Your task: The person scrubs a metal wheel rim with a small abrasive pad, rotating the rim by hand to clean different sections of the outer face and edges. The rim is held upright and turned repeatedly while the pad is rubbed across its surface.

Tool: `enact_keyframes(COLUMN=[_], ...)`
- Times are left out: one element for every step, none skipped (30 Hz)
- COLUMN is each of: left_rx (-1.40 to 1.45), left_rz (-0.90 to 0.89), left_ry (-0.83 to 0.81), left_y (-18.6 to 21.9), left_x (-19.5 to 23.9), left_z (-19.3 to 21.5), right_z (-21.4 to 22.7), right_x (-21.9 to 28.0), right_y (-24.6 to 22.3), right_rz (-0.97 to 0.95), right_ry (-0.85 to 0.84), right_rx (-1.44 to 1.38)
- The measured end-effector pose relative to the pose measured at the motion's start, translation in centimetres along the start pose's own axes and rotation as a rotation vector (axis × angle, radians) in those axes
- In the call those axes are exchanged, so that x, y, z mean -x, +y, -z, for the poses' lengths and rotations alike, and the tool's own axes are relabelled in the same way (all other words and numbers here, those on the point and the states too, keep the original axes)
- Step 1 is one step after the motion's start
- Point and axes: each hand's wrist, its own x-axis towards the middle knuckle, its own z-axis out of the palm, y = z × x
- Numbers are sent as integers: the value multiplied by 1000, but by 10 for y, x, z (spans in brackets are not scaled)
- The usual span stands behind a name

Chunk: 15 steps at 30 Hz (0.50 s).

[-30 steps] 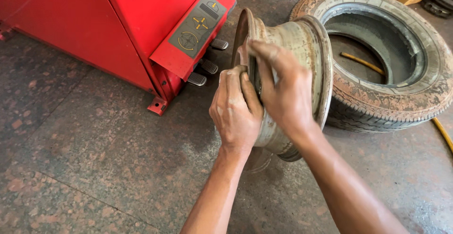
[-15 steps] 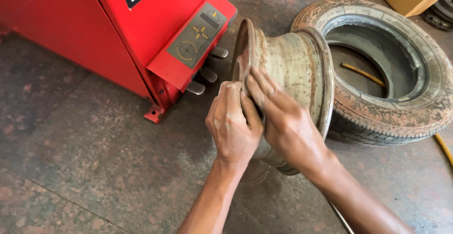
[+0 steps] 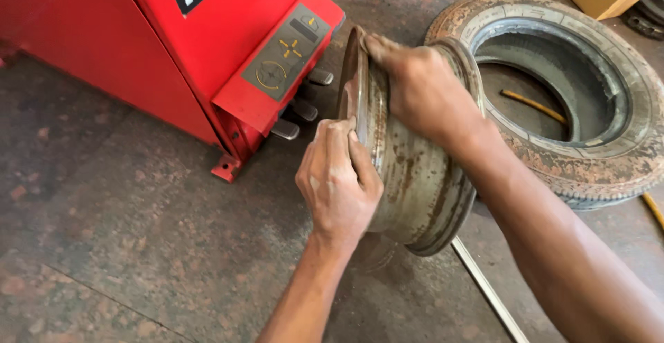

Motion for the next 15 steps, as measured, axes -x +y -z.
enact_keyframes(left_rx=[4,8,11,15,17,18,22,25,16,8,7,3,-2,-6,-9], left_rz=[-3,-6,4,15,23,23,19,14,15,15,9,28,44,59,53], left_ry=[8,16,11,7,5,10,12,14,7,0,-8,-14,-10,-6,-4], left_y=[1,0,0,-1,-1,-1,-2,-2,-3,-4,-5,-4,-2,-1,-1], left_x=[-2,-4,-3,0,2,4,4,4,4,2,-1,0,0,0,3], left_z=[-1,-1,-1,-1,0,-1,-2,-3,-3,-3,-5,-4,-2,-2,-2], right_z=[2,1,0,-1,-1,-1,-2,-1,-1,0,4,8,11,11,10], right_x=[-4,8,36,50,45,35,20,4,-7,-13,-5,11,15,11,13], right_y=[2,-6,-25,-36,-33,-26,-17,-10,-7,-8,-14,-25,-30,-29,-30], right_rz=[-32,9,50,91,98,105,108,112,115,117,182,248,322,309,292], right_ry=[-51,15,63,111,105,99,97,95,92,89,92,95,101,95,72], right_rx=[-21,-38,-57,-76,-69,-63,-55,-46,-45,-44,-21,2,29,34,34])
